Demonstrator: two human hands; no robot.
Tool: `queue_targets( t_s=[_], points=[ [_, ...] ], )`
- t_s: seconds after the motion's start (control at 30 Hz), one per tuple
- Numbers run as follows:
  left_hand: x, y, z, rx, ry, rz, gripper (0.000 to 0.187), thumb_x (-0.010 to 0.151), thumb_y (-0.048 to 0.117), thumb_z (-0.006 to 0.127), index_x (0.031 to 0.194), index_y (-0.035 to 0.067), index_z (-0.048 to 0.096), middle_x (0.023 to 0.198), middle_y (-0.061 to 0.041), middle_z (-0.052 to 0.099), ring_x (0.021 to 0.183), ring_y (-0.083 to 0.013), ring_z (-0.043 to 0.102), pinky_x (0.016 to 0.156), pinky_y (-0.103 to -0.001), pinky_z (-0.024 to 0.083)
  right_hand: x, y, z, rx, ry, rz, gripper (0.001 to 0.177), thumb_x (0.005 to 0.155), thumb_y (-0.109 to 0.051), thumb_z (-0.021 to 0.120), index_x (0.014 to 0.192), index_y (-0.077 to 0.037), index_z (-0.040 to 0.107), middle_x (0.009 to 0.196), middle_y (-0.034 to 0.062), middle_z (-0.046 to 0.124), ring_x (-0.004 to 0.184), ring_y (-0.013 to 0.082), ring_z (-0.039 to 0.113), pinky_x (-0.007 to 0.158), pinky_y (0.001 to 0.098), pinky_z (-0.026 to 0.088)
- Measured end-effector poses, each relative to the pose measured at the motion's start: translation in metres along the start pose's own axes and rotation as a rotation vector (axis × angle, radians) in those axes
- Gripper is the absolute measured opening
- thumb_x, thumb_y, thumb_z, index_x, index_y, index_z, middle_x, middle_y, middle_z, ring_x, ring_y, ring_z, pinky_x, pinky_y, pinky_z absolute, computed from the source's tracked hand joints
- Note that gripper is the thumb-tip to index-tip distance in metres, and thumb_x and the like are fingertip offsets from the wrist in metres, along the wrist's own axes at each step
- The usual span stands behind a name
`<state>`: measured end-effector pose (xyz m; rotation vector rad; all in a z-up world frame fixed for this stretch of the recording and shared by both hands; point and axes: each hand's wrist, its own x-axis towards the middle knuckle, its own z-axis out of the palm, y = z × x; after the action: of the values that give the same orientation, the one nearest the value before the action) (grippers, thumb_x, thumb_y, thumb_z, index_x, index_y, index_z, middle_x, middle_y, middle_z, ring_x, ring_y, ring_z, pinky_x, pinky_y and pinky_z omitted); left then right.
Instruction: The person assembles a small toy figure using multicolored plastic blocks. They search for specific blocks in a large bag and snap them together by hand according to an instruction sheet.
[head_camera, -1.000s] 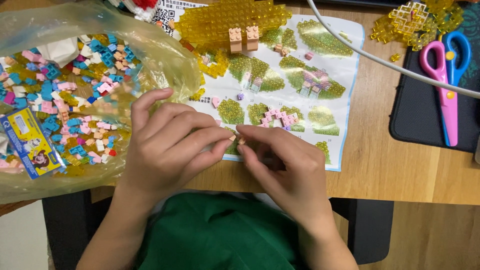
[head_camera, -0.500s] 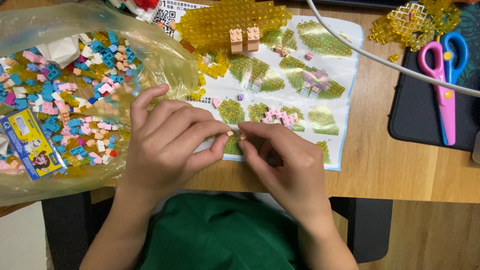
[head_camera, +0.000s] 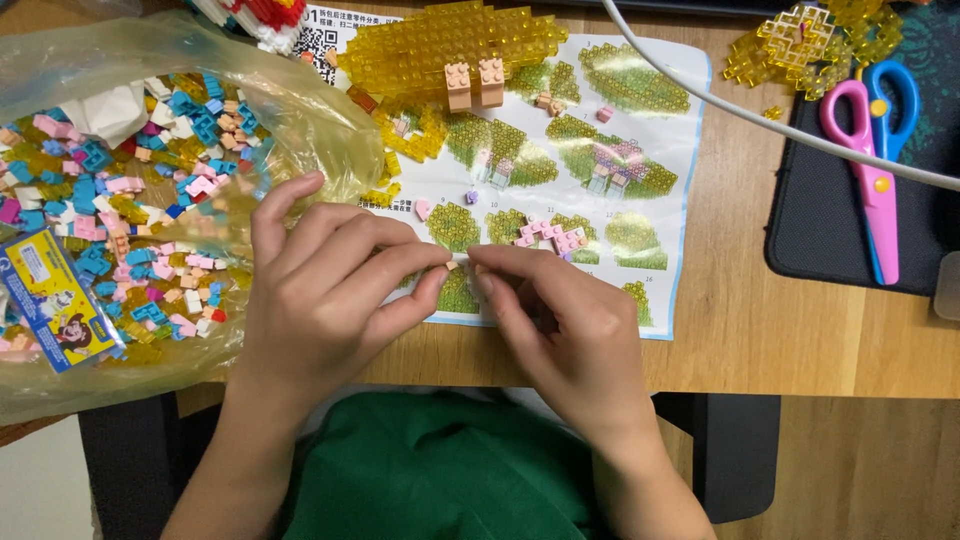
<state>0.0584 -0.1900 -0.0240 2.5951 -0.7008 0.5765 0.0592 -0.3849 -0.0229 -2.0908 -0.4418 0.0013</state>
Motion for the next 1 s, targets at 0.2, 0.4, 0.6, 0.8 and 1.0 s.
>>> queue_targets(
  t_s=[0.2, 0.4, 0.6, 0.8, 1.0],
  points=[
    [0.0001, 0.0000, 0.0010, 0.002, 0.000, -0.002, 0.009, 0.090, 0.014, 0.081, 0.088, 0.015, 0.073, 0.088, 0.001, 0.068, 0.087, -0.0218, 0.060, 0.104, -0.045, 0.032, 0.0011, -0.0014, -0.0005, 0.000, 0.004, -0.006, 0.015, 0.093, -0.007, 0.063, 0.107, -0.005, 0.066, 0.095, 0.0037, 0.073, 0.069, 0.0069, 0.062, 0.061, 0.0200, 0.051],
    [0.0009, 0.0007, 0.0013, 0.002, 0.004, -0.011, 0.011, 0.090, 0.014, 0.082, 0.085, 0.015, 0.072, 0.087, 0.001, 0.068, 0.086, -0.0219, 0.060, 0.103, -0.045, 0.032, 0.0031, -0.0029, -0.0033, -0.013, -0.018, -0.053, 0.016, 0.093, -0.006, 0.063, 0.109, -0.004, 0.064, 0.094, 0.0052, 0.068, 0.069, 0.0105, 0.062, 0.058, 0.0208, 0.049],
    [0.0012, 0.0008, 0.0008, 0.003, -0.001, -0.009, 0.011, 0.088, 0.015, 0.082, 0.086, 0.015, 0.072, 0.088, 0.000, 0.068, 0.086, -0.0220, 0.060, 0.103, -0.046, 0.033, 0.0049, -0.0032, -0.0030, -0.037, -0.012, -0.074, 0.015, 0.092, -0.005, 0.066, 0.106, -0.005, 0.065, 0.093, 0.0051, 0.066, 0.064, 0.0107, 0.059, 0.057, 0.0216, 0.047],
    [0.0006, -0.0007, 0.0006, -0.032, 0.017, 0.016, 0.009, 0.088, 0.016, 0.081, 0.085, 0.015, 0.073, 0.086, 0.000, 0.068, 0.085, -0.0217, 0.060, 0.103, -0.046, 0.033, 0.0035, -0.0006, -0.0028, 0.001, -0.016, -0.066, 0.006, 0.089, -0.008, 0.070, 0.093, -0.006, 0.066, 0.088, 0.0020, 0.068, 0.057, 0.0090, 0.053, 0.054, 0.0208, 0.043],
    [0.0014, 0.0003, -0.0005, -0.029, -0.004, 0.011, 0.008, 0.090, 0.017, 0.079, 0.086, 0.015, 0.073, 0.087, 0.001, 0.068, 0.086, -0.0217, 0.060, 0.103, -0.046, 0.032, 0.0046, -0.0016, -0.0021, -0.001, -0.004, -0.082, 0.006, 0.089, -0.008, 0.069, 0.095, -0.007, 0.068, 0.088, 0.0016, 0.071, 0.060, 0.0084, 0.055, 0.055, 0.0204, 0.043]
  ],
)
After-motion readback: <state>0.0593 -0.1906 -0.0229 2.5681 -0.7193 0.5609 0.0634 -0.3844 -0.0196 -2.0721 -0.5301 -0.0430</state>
